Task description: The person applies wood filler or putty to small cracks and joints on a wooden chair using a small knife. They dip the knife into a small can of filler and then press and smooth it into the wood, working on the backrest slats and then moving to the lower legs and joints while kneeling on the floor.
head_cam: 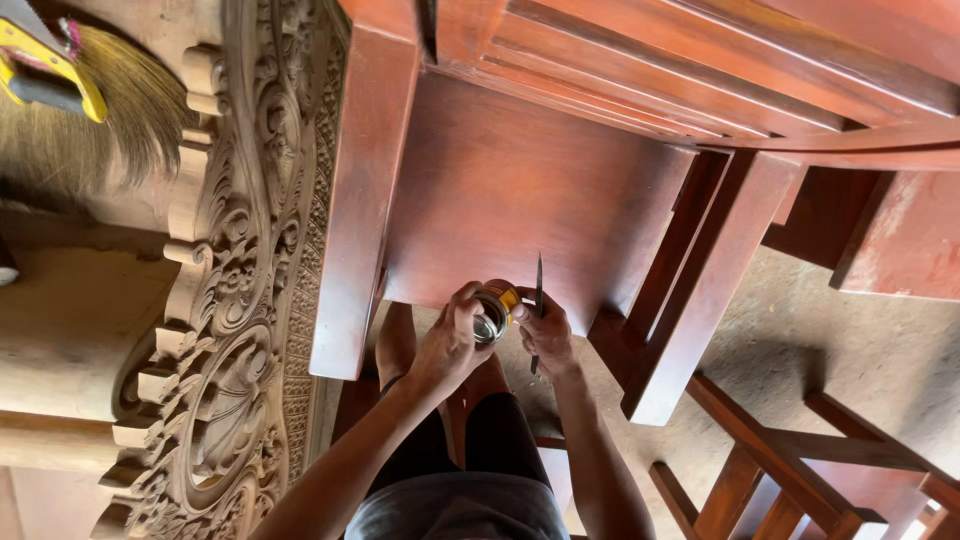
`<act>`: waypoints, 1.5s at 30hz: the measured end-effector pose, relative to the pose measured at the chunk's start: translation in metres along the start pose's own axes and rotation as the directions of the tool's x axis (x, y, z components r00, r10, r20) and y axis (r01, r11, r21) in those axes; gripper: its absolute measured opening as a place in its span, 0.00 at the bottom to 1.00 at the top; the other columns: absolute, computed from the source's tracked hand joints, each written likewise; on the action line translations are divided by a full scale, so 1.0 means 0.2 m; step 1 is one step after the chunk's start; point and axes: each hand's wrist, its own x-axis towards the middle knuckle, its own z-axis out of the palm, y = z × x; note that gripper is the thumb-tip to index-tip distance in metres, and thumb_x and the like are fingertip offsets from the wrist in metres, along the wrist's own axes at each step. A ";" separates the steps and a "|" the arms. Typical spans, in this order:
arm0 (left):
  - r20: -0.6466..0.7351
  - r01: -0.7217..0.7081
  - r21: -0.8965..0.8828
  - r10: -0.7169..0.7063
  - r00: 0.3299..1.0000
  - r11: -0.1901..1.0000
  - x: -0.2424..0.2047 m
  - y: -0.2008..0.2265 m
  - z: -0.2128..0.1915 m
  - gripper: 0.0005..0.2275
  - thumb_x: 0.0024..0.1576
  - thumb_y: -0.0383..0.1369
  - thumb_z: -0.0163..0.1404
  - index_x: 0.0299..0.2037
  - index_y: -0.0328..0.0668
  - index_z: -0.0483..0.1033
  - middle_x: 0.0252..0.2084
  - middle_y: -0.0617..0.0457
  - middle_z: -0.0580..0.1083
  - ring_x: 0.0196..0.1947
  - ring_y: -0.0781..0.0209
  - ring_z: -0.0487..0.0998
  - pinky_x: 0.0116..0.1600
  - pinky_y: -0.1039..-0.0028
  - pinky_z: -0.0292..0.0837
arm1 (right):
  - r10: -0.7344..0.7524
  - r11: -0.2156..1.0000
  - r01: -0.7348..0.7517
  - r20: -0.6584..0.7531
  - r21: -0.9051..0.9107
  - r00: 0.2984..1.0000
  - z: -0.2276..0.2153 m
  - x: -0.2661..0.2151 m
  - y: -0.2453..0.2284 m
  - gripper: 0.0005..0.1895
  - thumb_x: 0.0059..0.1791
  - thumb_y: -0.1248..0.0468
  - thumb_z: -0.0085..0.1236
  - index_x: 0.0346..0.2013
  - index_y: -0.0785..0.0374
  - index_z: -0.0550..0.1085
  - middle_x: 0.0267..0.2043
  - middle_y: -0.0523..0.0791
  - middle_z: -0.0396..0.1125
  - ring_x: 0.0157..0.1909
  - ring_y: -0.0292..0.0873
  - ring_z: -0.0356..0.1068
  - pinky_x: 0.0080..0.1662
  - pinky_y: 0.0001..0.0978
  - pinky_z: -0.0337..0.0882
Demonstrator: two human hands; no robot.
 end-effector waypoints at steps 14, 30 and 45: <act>-0.361 0.178 0.470 0.004 0.933 0.864 0.10 -0.06 -0.91 0.27 0.55 0.22 0.63 0.57 0.38 0.57 0.61 0.32 0.67 0.49 0.36 0.81 0.43 0.66 0.86 | -0.491 0.780 0.550 0.254 -0.298 0.833 0.44 0.14 -0.31 0.24 0.57 0.74 0.44 0.69 0.70 0.62 0.39 0.46 0.70 0.41 0.38 0.76 0.47 0.29 0.81; -0.479 0.320 0.309 -0.144 0.866 0.896 0.27 -0.13 -0.88 0.32 0.46 0.34 0.70 0.54 0.43 0.59 0.51 0.42 0.68 0.50 0.36 0.73 0.40 0.58 0.84 | -0.572 0.813 0.551 -0.083 -0.190 0.816 0.76 0.39 -0.70 0.23 0.57 0.74 0.41 0.69 0.66 0.66 0.40 0.48 0.71 0.35 0.40 0.75 0.38 0.32 0.81; -0.495 0.332 0.333 -0.137 0.858 0.883 0.26 -0.23 -0.81 0.32 0.45 0.32 0.69 0.54 0.41 0.59 0.56 0.42 0.67 0.55 0.37 0.72 0.41 0.60 0.84 | -0.880 0.327 0.551 -0.034 -0.768 0.475 0.98 0.59 -0.61 0.30 0.53 0.73 0.60 0.70 0.55 0.66 0.49 0.47 0.63 0.41 0.38 0.67 0.34 0.27 0.75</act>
